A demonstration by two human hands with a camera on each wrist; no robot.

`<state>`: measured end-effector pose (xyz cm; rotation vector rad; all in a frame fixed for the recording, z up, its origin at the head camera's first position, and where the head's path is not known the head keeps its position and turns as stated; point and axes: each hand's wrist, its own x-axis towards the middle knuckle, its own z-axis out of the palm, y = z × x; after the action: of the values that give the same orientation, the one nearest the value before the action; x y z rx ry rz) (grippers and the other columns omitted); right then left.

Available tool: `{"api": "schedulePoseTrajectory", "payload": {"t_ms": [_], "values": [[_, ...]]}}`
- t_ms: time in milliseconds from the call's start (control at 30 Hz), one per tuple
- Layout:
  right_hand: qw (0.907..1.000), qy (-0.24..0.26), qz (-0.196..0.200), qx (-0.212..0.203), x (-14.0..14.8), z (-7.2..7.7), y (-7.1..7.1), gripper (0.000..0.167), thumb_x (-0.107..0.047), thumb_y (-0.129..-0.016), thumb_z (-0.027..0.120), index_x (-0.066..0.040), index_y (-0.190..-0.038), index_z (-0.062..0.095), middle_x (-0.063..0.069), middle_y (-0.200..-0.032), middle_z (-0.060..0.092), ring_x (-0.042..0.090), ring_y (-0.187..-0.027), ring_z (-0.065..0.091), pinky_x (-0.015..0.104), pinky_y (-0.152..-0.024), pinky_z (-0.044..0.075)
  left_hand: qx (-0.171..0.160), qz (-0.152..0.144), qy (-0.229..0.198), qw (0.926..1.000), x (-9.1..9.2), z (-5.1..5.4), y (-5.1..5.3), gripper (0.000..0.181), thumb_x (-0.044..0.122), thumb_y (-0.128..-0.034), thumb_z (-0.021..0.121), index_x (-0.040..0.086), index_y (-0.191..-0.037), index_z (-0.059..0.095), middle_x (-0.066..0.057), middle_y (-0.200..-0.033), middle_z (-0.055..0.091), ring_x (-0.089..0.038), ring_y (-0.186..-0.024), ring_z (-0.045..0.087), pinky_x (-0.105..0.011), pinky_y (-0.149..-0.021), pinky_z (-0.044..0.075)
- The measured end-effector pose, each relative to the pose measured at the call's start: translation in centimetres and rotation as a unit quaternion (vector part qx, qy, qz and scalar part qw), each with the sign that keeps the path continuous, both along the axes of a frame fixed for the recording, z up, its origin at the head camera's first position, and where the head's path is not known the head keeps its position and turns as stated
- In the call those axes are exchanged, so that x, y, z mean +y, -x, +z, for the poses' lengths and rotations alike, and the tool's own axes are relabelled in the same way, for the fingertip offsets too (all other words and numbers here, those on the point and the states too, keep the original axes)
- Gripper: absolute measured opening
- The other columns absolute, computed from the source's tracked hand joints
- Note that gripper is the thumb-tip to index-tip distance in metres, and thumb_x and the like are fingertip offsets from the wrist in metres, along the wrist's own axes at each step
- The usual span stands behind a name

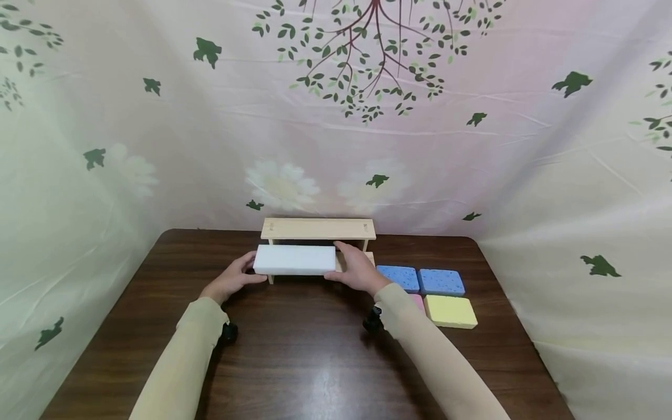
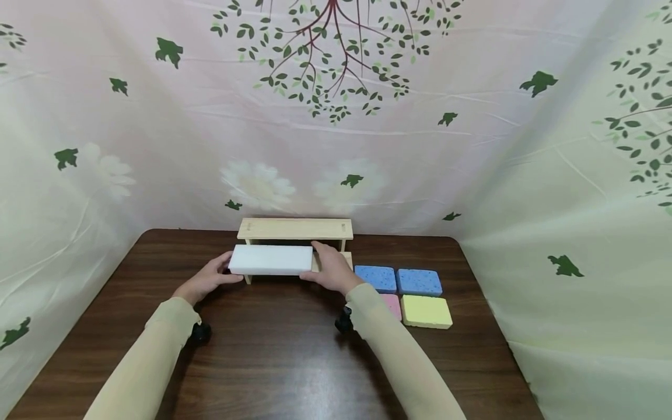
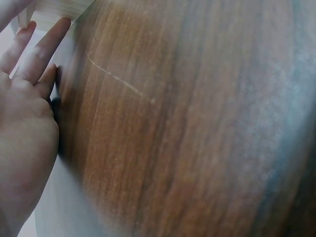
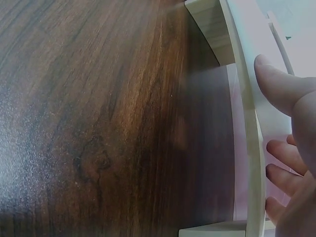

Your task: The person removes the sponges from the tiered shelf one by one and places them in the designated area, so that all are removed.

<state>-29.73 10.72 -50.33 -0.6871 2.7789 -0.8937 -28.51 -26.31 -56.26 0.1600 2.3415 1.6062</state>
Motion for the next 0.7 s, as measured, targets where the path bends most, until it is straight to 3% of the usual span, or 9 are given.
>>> {"api": "schedulePoseTrajectory", "payload": {"t_ms": [333, 700], "values": [[0.9998, 0.0, -0.004, 0.018, -0.09, 0.06, 0.25, 0.091, -0.045, -0.09, 0.084, -0.007, -0.161, 0.04, 0.014, -0.16, 0.047, 0.033, -0.144, 0.048, 0.05, -0.115, 0.044, 0.003, -0.002, -0.006, 1.0, 0.17, 0.34, 0.16, 0.093, 0.03, -0.0921, 0.083, 0.014, -0.166, 0.03, -0.018, -0.166, 0.037, -0.04, -0.153, 0.032, -0.068, -0.122, 0.02], [0.9997, 0.017, -0.008, 0.012, 0.2, 0.01, -0.08, 0.089, -0.046, -0.091, 0.083, -0.008, -0.16, 0.041, 0.012, -0.161, 0.047, 0.033, -0.146, 0.046, 0.051, -0.116, 0.042, -0.001, 0.0, -0.012, 0.9999, 0.17, 0.34, -0.06, 0.093, 0.027, -0.0921, 0.083, 0.014, -0.166, 0.029, -0.019, -0.166, 0.038, -0.04, -0.153, 0.032, -0.068, -0.122, 0.021]]}}
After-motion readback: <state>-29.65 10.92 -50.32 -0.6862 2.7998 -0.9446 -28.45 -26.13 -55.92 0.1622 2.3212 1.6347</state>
